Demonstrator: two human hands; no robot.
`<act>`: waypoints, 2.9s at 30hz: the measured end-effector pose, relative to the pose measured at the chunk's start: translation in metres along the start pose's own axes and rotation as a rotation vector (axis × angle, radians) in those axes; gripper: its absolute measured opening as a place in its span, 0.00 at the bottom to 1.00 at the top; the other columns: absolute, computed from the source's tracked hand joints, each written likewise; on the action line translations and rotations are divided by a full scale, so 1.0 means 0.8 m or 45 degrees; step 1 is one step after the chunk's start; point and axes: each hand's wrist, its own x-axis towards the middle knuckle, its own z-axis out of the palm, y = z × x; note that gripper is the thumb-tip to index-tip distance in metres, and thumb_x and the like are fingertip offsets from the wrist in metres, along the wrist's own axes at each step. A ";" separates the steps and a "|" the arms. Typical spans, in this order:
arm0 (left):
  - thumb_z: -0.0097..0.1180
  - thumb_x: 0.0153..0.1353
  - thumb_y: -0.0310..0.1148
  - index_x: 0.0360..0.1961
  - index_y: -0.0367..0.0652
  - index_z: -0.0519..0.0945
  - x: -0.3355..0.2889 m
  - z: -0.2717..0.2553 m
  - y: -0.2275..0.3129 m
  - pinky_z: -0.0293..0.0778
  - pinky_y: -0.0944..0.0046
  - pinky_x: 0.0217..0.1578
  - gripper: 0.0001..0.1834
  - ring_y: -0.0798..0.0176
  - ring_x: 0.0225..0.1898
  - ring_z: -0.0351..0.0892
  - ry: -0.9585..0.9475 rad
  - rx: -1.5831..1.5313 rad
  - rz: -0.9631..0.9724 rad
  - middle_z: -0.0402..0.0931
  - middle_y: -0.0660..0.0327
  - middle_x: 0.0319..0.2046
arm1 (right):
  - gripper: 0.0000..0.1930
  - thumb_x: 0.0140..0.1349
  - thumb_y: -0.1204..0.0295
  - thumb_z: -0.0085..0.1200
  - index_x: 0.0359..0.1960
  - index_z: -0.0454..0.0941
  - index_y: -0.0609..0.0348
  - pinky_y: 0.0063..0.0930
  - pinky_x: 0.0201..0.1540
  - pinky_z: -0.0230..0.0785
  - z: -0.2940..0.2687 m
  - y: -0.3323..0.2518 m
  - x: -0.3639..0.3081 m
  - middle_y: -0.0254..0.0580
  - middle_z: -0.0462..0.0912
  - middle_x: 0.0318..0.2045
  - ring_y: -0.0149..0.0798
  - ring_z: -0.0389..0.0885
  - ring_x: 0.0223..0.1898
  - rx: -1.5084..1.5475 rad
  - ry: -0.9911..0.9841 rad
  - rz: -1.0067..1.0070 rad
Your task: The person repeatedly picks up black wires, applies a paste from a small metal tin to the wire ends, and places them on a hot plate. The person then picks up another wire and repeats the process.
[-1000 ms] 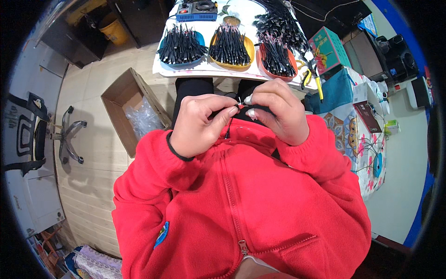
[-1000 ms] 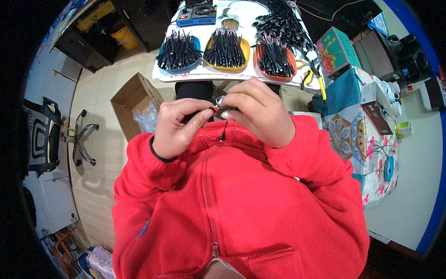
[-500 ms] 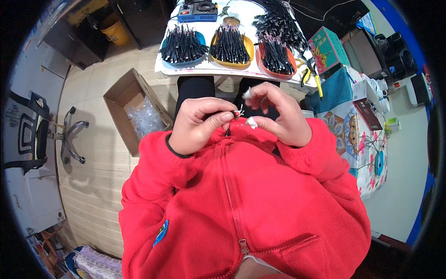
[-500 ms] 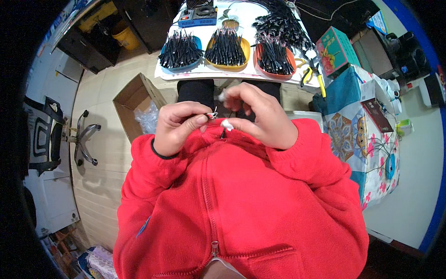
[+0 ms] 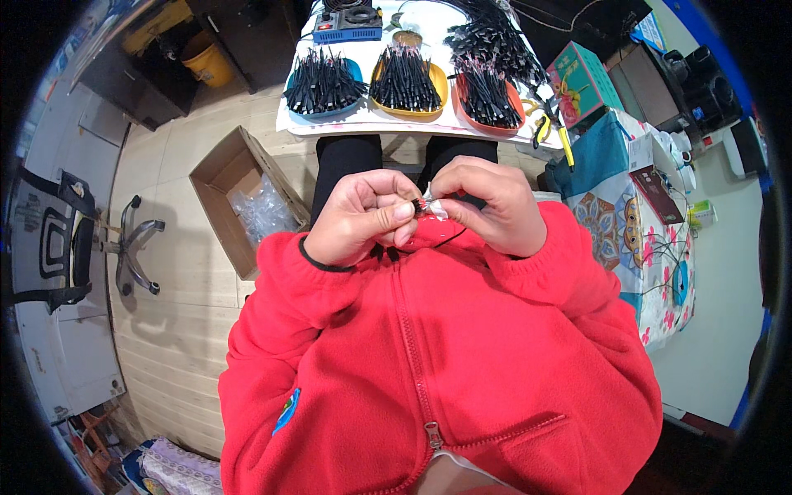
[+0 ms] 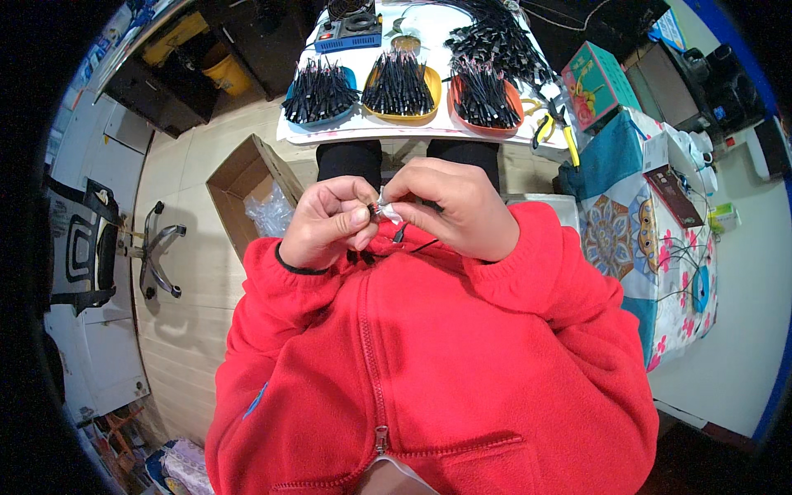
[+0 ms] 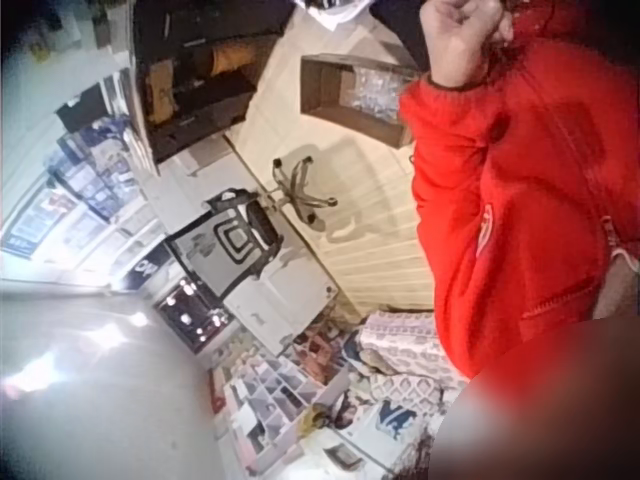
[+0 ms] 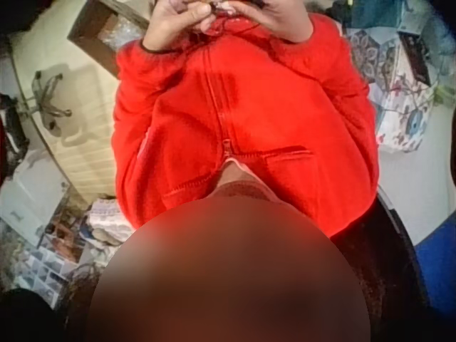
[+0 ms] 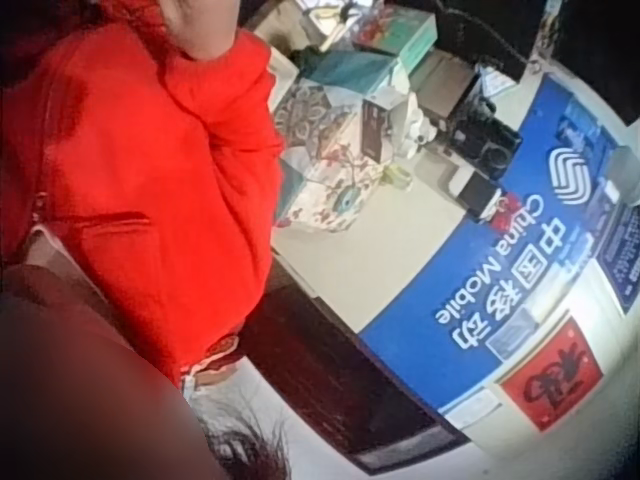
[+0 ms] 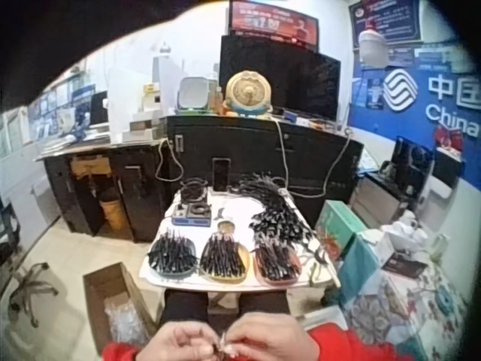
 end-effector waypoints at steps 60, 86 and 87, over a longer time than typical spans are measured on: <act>0.55 0.62 0.23 0.38 0.31 0.81 0.006 0.004 -0.029 0.69 0.74 0.27 0.06 0.72 0.26 0.73 0.057 0.059 0.481 0.78 0.59 0.27 | 0.10 0.57 0.77 0.59 0.41 0.75 0.63 0.25 0.35 0.68 0.002 0.000 -0.010 0.39 0.76 0.31 0.34 0.75 0.33 0.173 0.123 -0.080; 0.56 0.61 0.21 0.41 0.29 0.81 0.046 -0.003 0.056 0.70 0.74 0.27 0.09 0.74 0.25 0.72 0.077 0.465 0.191 0.78 0.61 0.26 | 0.06 0.57 0.79 0.55 0.36 0.74 0.64 0.25 0.37 0.68 -0.011 0.049 0.042 0.42 0.76 0.34 0.35 0.76 0.34 0.444 0.121 0.001; 0.56 0.61 0.21 0.42 0.29 0.81 0.051 -0.005 0.063 0.70 0.74 0.27 0.09 0.74 0.25 0.72 0.070 0.469 0.169 0.78 0.61 0.26 | 0.06 0.57 0.79 0.55 0.36 0.74 0.64 0.25 0.36 0.68 -0.012 0.052 0.046 0.42 0.76 0.33 0.36 0.76 0.33 0.405 0.147 -0.002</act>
